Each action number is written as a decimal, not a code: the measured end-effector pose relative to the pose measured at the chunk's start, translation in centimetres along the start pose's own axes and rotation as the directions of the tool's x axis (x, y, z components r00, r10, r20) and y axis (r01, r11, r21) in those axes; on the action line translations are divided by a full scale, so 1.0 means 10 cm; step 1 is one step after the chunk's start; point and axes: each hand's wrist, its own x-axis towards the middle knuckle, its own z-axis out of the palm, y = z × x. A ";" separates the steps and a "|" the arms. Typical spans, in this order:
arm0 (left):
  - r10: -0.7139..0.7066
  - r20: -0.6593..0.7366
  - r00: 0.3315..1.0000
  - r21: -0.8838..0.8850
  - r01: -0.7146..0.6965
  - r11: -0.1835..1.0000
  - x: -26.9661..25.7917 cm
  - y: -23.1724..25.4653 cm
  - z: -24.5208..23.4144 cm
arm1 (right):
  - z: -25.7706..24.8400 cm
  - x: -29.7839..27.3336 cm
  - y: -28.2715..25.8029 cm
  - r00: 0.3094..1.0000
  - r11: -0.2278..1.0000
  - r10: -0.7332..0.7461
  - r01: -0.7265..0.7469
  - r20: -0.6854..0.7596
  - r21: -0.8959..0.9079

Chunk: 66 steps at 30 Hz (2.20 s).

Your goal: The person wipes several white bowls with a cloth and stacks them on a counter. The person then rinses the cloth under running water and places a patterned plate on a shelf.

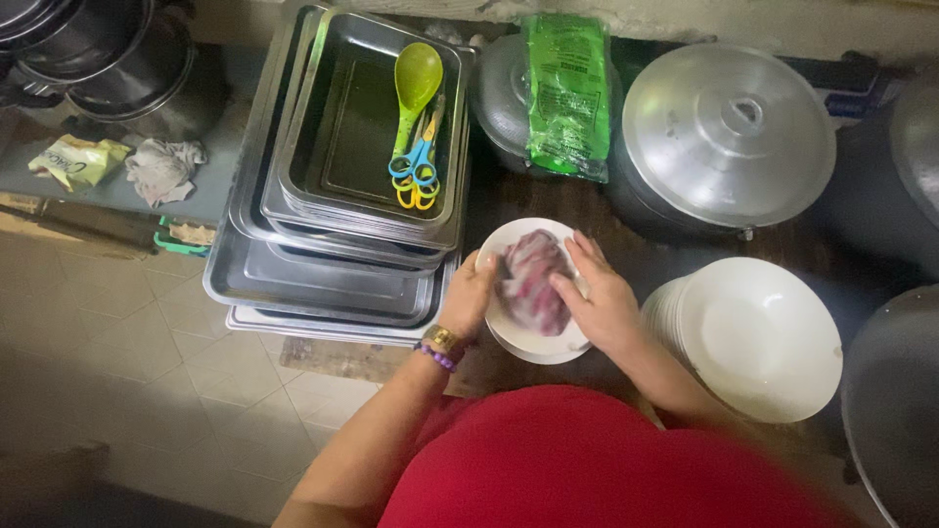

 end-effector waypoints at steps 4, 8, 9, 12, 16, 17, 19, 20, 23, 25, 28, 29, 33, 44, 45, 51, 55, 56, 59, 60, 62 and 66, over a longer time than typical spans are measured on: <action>0.171 -0.031 0.985 -0.153 -0.174 0.973 0.03 -0.07 0.25 | 0.34 -0.02 -0.06 0.975 0.990 0.003 0.028 0.224 -0.135; 0.208 -0.243 0.947 0.076 -0.195 0.978 0.04 0.04 0.18 | 0.28 -0.16 -0.07 0.873 0.949 -0.304 0.311 0.382 0.044; 0.209 -0.303 0.930 0.154 -0.168 0.974 0.03 0.10 0.13 | 0.19 -0.19 -0.07 0.845 0.938 -0.323 0.346 0.426 0.023; 0.195 -0.291 0.937 -0.005 -0.205 0.979 -0.07 0.22 0.06 | -0.03 -0.18 -0.10 0.743 0.830 -0.029 0.391 0.669 -0.398; 0.137 -0.179 0.974 -0.023 -0.143 0.989 -0.15 0.29 0.14 | -0.10 0.08 -0.11 0.917 0.701 -0.034 0.305 0.397 -0.645; 0.135 -0.131 0.982 -0.090 -0.147 0.985 -0.15 0.29 0.21 | -0.07 0.14 -0.11 0.925 0.720 -0.095 0.319 0.368 -0.616; 0.159 -0.081 0.984 -0.182 -0.171 0.968 -0.14 0.28 0.32 | 0.05 0.21 -0.13 0.932 0.753 -0.210 0.347 0.295 -0.559; 0.181 -0.080 0.980 -0.209 -0.195 0.958 -0.13 0.28 0.36 | 0.11 0.20 -0.16 0.917 0.752 -0.196 0.369 0.348 -0.546; 0.141 -0.243 0.960 0.028 -0.138 0.990 -0.03 0.33 0.31 | 0.17 0.08 -0.26 0.836 0.777 -0.242 0.471 0.492 -0.418; 0.155 -0.323 0.934 0.102 -0.128 0.987 -0.01 0.35 0.20 | 0.09 -0.05 -0.33 0.738 0.798 -0.389 0.569 0.551 -0.198; 0.189 -0.328 0.926 0.008 -0.198 0.980 -0.05 0.37 0.03 | -0.16 -0.08 -0.41 0.770 0.807 -0.177 0.470 0.613 -0.358; 0.152 -0.325 0.933 0.011 -0.157 0.987 -0.06 0.38 0.01 | -0.22 -0.05 -0.43 0.744 0.745 -0.002 0.446 0.668 -0.496; 0.194 -0.191 0.962 0.019 -0.194 0.981 -0.13 0.41 0.16 | -0.29 0.16 -0.33 0.919 0.688 0.000 0.287 0.395 -0.667; 0.171 -0.174 0.970 -0.180 -0.202 0.963 -0.06 0.55 0.08 | 0.03 -0.21 -0.07 0.761 0.729 -0.486 0.624 0.431 -0.280; 0.192 -0.168 0.967 -0.162 -0.219 0.962 -0.06 0.56 0.04 | -0.07 -0.21 -0.07 0.730 0.549 -0.586 0.677 0.352 -0.490; 0.188 -0.097 0.977 -0.085 -0.196 0.977 -0.04 0.52 0.16 | -0.15 0.07 -0.21 0.923 0.797 -0.007 0.238 0.386 -0.555; 0.208 -0.101 0.973 -0.053 -0.214 0.975 0.05 0.46 0.26 | -0.07 0.07 -0.29 0.777 0.712 -0.467 0.614 0.423 -0.341; 0.128 -0.127 0.984 -0.059 -0.136 0.989 0.08 0.47 0.27 | -0.08 0.03 -0.31 0.767 0.767 -0.464 0.598 0.443 -0.233; -0.052 -0.035 0.998 -0.159 0.046 0.986 0.09 0.52 0.24 | -0.18 -0.11 -0.38 0.787 0.919 -0.359 0.393 0.502 0.041; -0.098 0.024 0.995 -0.201 0.101 0.974 0.07 0.54 0.22 | -0.24 -0.15 -0.40 0.809 0.967 -0.250 0.240 0.533 0.089; -0.286 0.204 0.936 -0.338 0.342 0.877 0.02 0.57 0.21 | -0.36 -0.15 -0.43 0.836 0.988 -0.063 -0.024 0.545 0.151; -0.341 0.148 0.928 -0.197 0.366 0.909 0.00 0.59 0.20 | -0.72 0.04 -0.29 0.913 0.788 0.129 -0.331 0.387 0.519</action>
